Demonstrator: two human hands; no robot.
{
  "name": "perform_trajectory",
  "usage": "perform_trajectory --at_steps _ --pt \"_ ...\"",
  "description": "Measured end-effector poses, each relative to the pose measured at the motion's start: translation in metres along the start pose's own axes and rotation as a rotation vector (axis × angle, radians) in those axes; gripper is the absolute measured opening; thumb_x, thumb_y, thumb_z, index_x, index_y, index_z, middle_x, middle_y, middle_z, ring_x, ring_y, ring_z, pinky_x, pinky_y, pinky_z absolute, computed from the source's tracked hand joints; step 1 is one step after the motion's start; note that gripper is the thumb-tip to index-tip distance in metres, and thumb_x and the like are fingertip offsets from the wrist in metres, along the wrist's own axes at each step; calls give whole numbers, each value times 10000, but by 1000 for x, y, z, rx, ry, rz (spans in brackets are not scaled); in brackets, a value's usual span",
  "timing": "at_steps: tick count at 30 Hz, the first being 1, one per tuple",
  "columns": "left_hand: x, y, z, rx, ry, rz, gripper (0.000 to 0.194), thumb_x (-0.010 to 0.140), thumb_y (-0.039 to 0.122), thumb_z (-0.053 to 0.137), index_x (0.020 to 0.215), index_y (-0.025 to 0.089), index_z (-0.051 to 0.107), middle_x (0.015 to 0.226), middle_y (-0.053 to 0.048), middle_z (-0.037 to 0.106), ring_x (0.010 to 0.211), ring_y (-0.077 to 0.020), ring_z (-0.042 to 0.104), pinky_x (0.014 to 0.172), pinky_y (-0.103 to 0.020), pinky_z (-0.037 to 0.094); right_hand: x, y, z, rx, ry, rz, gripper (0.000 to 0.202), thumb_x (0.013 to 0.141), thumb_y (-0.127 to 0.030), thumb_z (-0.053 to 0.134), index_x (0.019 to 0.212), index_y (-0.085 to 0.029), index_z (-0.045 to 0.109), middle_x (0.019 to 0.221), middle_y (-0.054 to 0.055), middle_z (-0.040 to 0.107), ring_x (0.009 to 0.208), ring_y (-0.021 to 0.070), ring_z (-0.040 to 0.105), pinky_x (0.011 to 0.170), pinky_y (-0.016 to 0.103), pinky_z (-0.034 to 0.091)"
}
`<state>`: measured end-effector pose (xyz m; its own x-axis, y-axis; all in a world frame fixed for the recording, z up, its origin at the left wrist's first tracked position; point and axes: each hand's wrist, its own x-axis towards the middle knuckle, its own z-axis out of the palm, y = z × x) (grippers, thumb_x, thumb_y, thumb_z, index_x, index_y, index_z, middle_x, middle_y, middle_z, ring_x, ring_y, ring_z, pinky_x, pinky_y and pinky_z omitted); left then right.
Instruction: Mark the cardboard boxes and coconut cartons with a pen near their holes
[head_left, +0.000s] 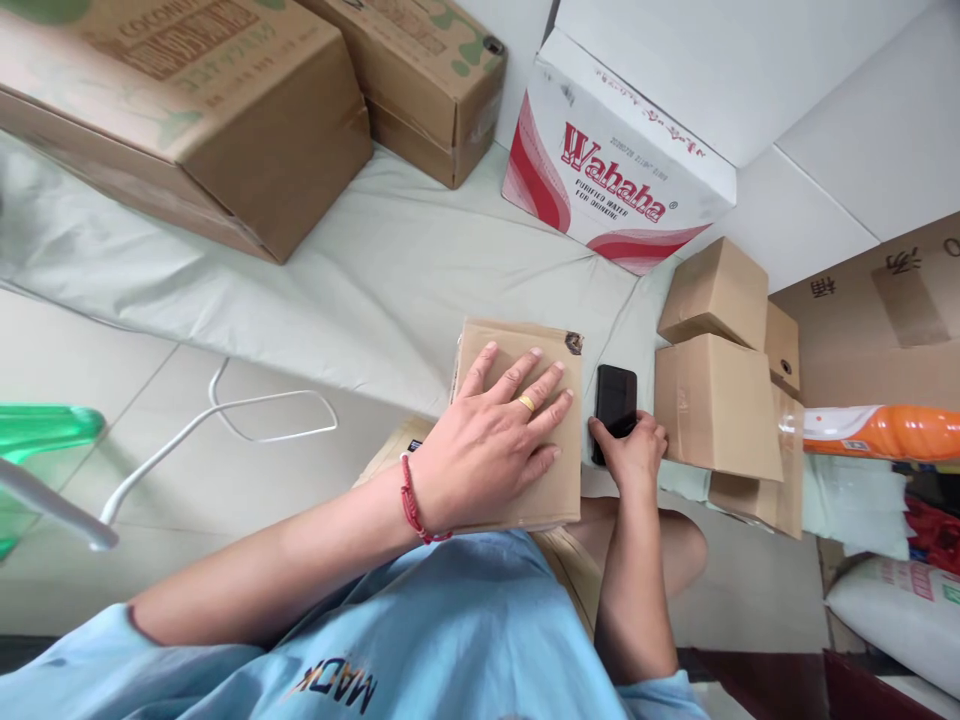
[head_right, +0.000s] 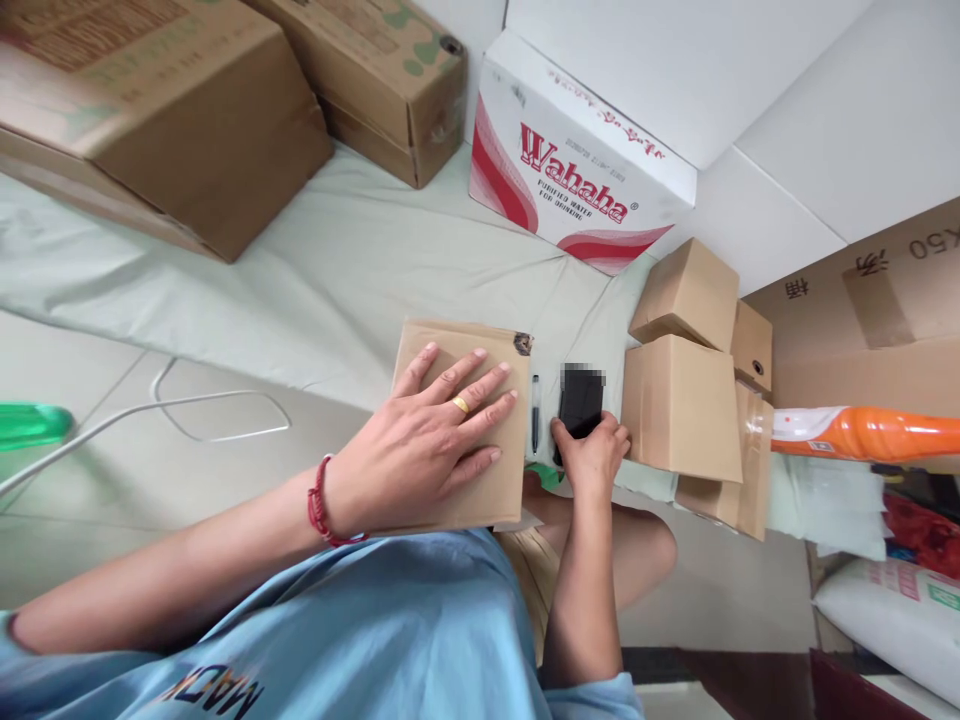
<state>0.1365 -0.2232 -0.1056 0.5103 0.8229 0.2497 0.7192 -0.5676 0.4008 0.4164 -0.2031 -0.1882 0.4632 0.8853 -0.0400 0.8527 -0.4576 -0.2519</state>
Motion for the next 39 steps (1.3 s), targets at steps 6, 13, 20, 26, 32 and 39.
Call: perform_trajectory --at_steps 6,13,20,26,32,39 --pt "0 0 0 -21 0 -3 489 1102 400 595 1529 170 658 1720 -124 517 1620 -434 453 1339 -773 274 -10 4 -7 94 15 -31 884 691 -533 807 1375 -14 599 1310 305 613 1328 453 553 1167 546 459" --pt "0 -5 5 -23 27 3 468 1133 320 508 1523 98 641 1668 -177 574 1597 -416 490 1355 -738 293 -28 -8 -33 406 100 -73 721 683 -647 814 1191 -164 648 1193 157 665 1106 319 674 1071 524 550" --pt "0 -15 6 -63 151 -16 442 1048 97 448 1409 3 685 1518 -259 676 1512 -381 595 1331 -636 432 -64 -55 -68 550 97 -276 705 757 -635 830 1275 -209 614 1207 113 679 1059 286 708 1004 518 584" --pt "0 -15 6 -81 190 -19 409 1038 110 463 1337 -22 709 1467 -278 701 1470 -384 632 1317 -618 468 -81 -92 -75 440 206 -432 602 789 -584 817 1213 -204 620 1180 113 638 1124 301 670 1035 538 577" --pt "0 -15 7 -97 183 -25 408 1044 144 496 1361 -5 705 1491 -267 694 1497 -379 613 1329 -621 452 -83 -101 -72 363 267 -478 587 797 -555 808 1216 -217 574 1179 111 612 1091 296 649 956 509 599" --pt "0 -15 10 -60 211 -15 400 1037 149 509 1334 -27 711 1471 -265 707 1472 -392 633 1311 -612 478 -80 -95 -72 389 226 -427 655 765 -615 817 1223 -204 593 1195 115 622 1100 305 669 994 523 585"
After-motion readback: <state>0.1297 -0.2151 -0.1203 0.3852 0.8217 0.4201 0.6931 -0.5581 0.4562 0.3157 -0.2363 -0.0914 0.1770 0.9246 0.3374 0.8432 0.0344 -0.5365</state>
